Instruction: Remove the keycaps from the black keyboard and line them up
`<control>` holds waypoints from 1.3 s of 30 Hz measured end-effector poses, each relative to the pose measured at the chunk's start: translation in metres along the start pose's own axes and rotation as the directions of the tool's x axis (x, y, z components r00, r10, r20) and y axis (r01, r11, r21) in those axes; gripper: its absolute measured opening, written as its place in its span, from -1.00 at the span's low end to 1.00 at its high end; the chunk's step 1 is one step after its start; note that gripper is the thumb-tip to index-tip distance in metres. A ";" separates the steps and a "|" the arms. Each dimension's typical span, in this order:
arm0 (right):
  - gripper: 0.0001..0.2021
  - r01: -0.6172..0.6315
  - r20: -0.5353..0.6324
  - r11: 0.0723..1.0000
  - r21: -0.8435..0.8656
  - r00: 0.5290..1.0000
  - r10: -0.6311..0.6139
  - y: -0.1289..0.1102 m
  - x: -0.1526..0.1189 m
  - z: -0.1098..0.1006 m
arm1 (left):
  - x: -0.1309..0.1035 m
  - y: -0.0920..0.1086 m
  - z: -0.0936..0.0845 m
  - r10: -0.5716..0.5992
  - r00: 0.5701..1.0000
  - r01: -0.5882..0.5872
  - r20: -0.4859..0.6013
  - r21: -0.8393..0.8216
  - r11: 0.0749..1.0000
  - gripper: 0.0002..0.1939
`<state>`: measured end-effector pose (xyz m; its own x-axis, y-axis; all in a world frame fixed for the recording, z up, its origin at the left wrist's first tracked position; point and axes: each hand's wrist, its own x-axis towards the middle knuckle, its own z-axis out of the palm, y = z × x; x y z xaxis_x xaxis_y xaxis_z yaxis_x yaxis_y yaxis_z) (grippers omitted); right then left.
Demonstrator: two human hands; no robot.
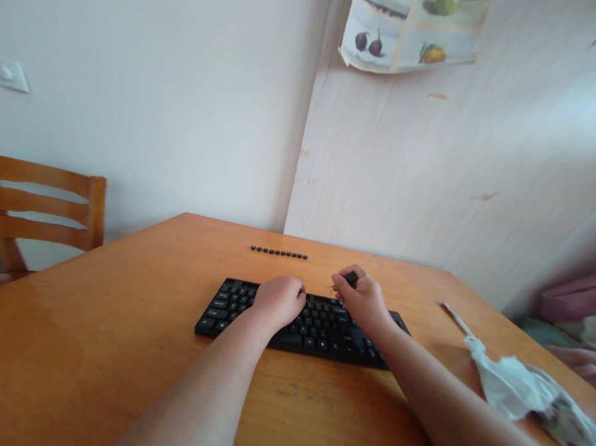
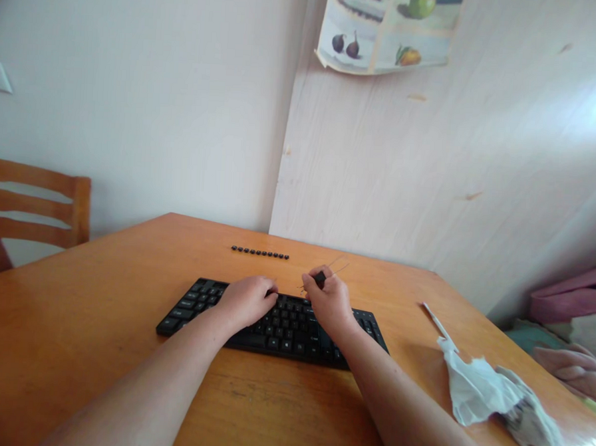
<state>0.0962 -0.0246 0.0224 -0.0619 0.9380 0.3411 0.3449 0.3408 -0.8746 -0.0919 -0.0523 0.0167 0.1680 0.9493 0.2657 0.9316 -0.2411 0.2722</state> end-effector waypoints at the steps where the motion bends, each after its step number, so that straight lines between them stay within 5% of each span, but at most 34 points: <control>1: -0.69 -0.001 0.013 0.999 0.038 1.000 0.001 -0.002 -0.001 0.001 | 0.000 0.000 0.000 0.000 1.000 0.000 -0.002 0.000 1.000 -0.73; 18: -0.62 0.043 0.025 0.988 0.151 0.999 -0.047 -0.003 -0.010 0.006 | 0.000 -0.001 0.002 -0.001 1.000 0.001 0.001 -0.005 1.000 -0.74; 39: -0.60 0.029 -0.052 0.995 0.093 0.998 -0.024 0.003 0.000 -0.016 | -0.001 0.000 -0.003 -0.009 0.999 0.009 0.044 -0.016 1.000 -0.73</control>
<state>0.1128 -0.0248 0.0251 -0.0213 0.9248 0.3799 0.2544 0.3725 -0.8925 -0.0927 -0.0538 0.0197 0.1739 0.9592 0.2229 0.9279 -0.2354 0.2891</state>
